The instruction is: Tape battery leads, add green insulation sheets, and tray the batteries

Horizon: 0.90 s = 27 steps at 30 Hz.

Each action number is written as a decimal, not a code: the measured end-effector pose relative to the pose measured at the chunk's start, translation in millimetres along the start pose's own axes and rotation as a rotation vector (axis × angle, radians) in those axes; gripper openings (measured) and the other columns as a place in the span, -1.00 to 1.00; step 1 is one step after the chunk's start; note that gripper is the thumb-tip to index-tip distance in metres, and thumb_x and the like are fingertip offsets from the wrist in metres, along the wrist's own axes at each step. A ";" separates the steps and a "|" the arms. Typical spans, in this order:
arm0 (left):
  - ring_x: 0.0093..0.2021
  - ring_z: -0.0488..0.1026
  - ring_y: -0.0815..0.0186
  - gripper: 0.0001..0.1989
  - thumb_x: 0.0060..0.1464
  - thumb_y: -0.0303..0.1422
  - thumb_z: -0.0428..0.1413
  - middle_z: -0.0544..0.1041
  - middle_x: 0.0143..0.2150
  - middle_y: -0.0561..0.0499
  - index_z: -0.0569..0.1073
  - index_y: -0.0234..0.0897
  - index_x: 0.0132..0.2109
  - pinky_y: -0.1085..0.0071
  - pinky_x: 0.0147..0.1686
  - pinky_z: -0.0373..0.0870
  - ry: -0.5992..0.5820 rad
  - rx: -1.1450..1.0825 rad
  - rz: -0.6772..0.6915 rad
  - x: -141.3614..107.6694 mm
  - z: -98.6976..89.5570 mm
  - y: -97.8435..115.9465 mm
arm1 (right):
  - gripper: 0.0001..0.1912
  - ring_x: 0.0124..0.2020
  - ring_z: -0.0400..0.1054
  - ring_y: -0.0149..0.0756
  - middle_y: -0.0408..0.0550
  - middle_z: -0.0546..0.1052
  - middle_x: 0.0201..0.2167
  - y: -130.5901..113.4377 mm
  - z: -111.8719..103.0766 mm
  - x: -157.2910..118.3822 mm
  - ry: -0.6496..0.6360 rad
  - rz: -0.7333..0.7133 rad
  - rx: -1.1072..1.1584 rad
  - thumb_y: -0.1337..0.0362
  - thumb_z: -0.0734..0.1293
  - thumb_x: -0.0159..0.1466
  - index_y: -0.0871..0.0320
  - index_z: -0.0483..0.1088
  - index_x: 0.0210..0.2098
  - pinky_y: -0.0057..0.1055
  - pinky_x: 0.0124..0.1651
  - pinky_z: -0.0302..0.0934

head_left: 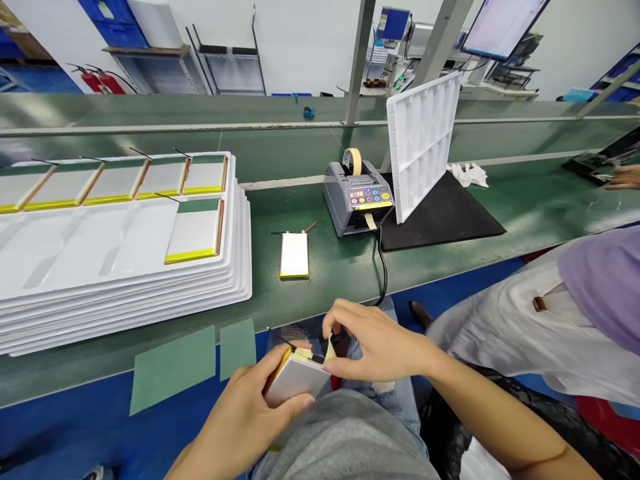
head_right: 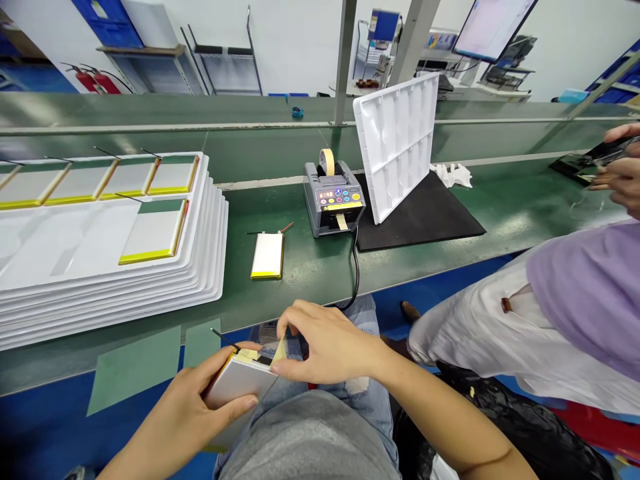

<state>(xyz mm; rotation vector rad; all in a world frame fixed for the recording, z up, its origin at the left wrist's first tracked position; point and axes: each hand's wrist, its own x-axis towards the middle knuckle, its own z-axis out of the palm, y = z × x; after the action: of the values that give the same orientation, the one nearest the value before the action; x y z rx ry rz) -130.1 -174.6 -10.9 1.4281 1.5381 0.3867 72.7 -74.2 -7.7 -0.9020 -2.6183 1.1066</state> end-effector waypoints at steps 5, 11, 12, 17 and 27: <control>-0.58 0.37 0.39 -0.67 0.12 -0.16 0.05 0.50 -0.47 0.23 0.26 -0.07 0.02 0.53 -0.51 0.26 0.189 0.214 0.198 12.7 8.7 -7.1 | -0.44 -0.16 0.25 -0.26 -0.03 0.32 -0.13 3.8 9.4 -10.8 0.514 -0.075 0.031 0.23 0.44 0.06 0.06 0.19 0.00 -0.30 -0.14 0.21; -0.36 0.52 0.39 -0.64 0.14 -0.22 0.09 0.52 -0.05 0.18 0.18 -0.02 0.06 0.56 -0.37 0.34 0.373 0.315 0.503 35.3 22.5 -0.9 | -0.79 -0.32 0.26 -0.31 -0.09 0.44 -0.37 6.4 5.9 -26.9 0.868 -0.278 -0.167 0.45 0.40 0.11 0.08 0.41 -0.28 -0.30 -0.26 0.20; -0.38 0.53 0.38 -0.63 0.14 -0.22 0.09 0.54 -0.08 0.18 0.18 -0.02 0.07 0.55 -0.38 0.35 0.374 0.329 0.522 37.5 24.0 1.6 | -0.80 -0.31 0.27 -0.30 -0.09 0.46 -0.36 7.1 3.4 -28.7 0.856 -0.267 -0.147 0.44 0.40 0.11 0.08 0.43 -0.29 -0.29 -0.25 0.21; -0.35 0.53 0.37 -0.65 0.14 -0.23 0.09 0.56 -0.16 0.22 0.20 -0.01 0.05 0.55 -0.38 0.36 0.396 0.373 0.541 43.3 27.6 10.7 | -0.94 -0.32 0.30 -0.33 -0.13 0.50 -0.40 11.5 -9.2 -33.2 0.694 -0.182 0.061 0.37 0.38 0.16 0.09 0.46 -0.36 -0.31 -0.23 0.22; -0.55 0.50 0.49 -0.73 0.22 -0.12 -0.07 0.59 -0.28 0.21 0.33 -0.13 -0.04 0.64 -0.55 0.34 0.564 0.536 0.744 56.1 23.1 23.4 | -0.93 -0.34 0.26 -0.37 -0.10 0.45 -0.41 19.5 -17.2 -37.5 0.712 -0.175 0.098 0.31 0.34 0.21 0.18 0.38 -0.37 -0.38 -0.24 0.18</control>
<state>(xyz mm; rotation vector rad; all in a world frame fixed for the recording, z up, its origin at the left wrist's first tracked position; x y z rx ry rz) -89.5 -126.7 -27.9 2.4751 1.5467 0.9305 118.3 -75.3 -5.9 -0.8282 -1.9919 0.6874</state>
